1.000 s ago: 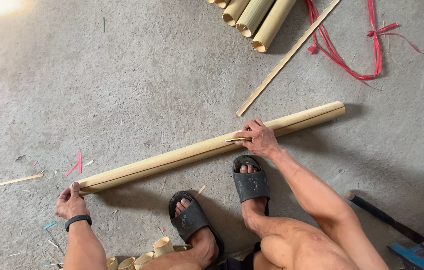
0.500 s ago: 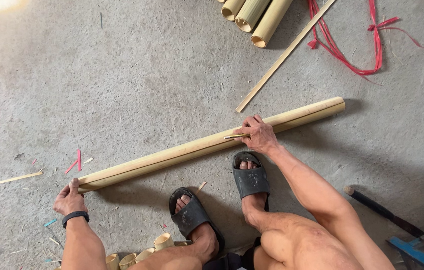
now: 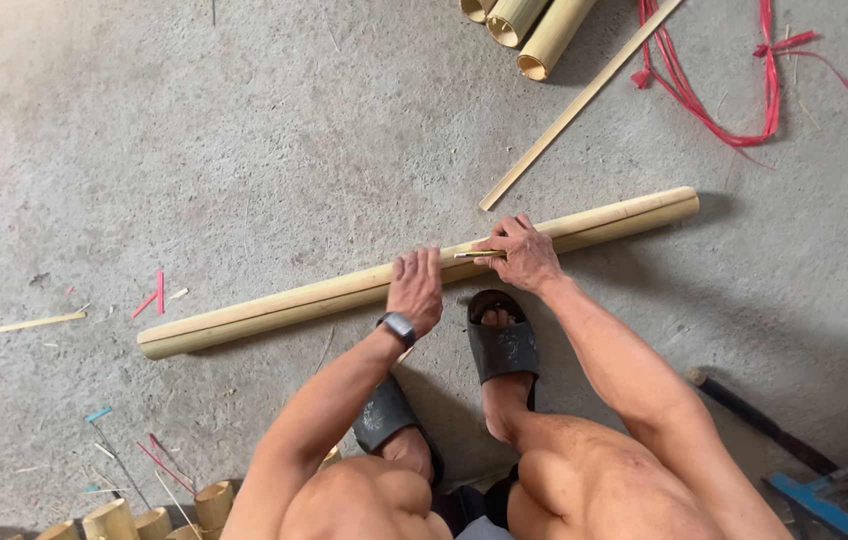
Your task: The person sits on the floor and repeatedly marks bamboo poles with a pencil using a wooden ruler as a guide. They pick up each pole, place it between their feet, align the ruler, and draw a line before setting the pole aside.
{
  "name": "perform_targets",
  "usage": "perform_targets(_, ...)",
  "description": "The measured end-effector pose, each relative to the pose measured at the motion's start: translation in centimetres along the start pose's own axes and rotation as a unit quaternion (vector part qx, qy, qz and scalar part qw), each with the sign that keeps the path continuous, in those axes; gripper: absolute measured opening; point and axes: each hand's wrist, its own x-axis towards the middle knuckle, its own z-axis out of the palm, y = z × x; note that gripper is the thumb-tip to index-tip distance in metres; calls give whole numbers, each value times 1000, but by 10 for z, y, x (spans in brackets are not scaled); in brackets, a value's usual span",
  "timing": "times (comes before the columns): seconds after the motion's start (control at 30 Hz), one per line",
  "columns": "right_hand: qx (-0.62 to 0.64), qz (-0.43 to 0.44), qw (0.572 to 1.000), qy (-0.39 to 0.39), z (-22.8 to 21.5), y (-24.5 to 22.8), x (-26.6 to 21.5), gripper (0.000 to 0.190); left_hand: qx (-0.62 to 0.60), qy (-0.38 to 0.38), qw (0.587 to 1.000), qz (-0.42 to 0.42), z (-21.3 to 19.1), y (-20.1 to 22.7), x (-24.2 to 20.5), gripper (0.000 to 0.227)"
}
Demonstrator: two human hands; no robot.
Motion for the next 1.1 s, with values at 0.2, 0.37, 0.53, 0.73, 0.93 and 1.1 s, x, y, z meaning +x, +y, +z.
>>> perform_targets(0.2,-18,-17,1000,-8,-3,-1,-3,27,-49,-97,990,-87,9,2,18,44)
perform_targets(0.37,-48,-26,997,-54,-14,13,-13,25,4,-127,988,-85,9,-31,-5,56)
perform_targets(0.53,-60,48,995,-71,-39,25,-49,33,-11,-148,982,-116,-19,-132,-94,67)
perform_targets(0.73,5,21,994,-111,-20,7,-68,35,-13,-114,979,-168,-51,-210,-189,66)
perform_targets(0.93,58,19,996,-72,-2,0,-72,30,-3,-144,969,-202,-42,-236,-227,72)
perform_targets(1.1,433,17,900,51,-11,1,-62,37,-11,-102,977,-185,-27,-236,-242,72)
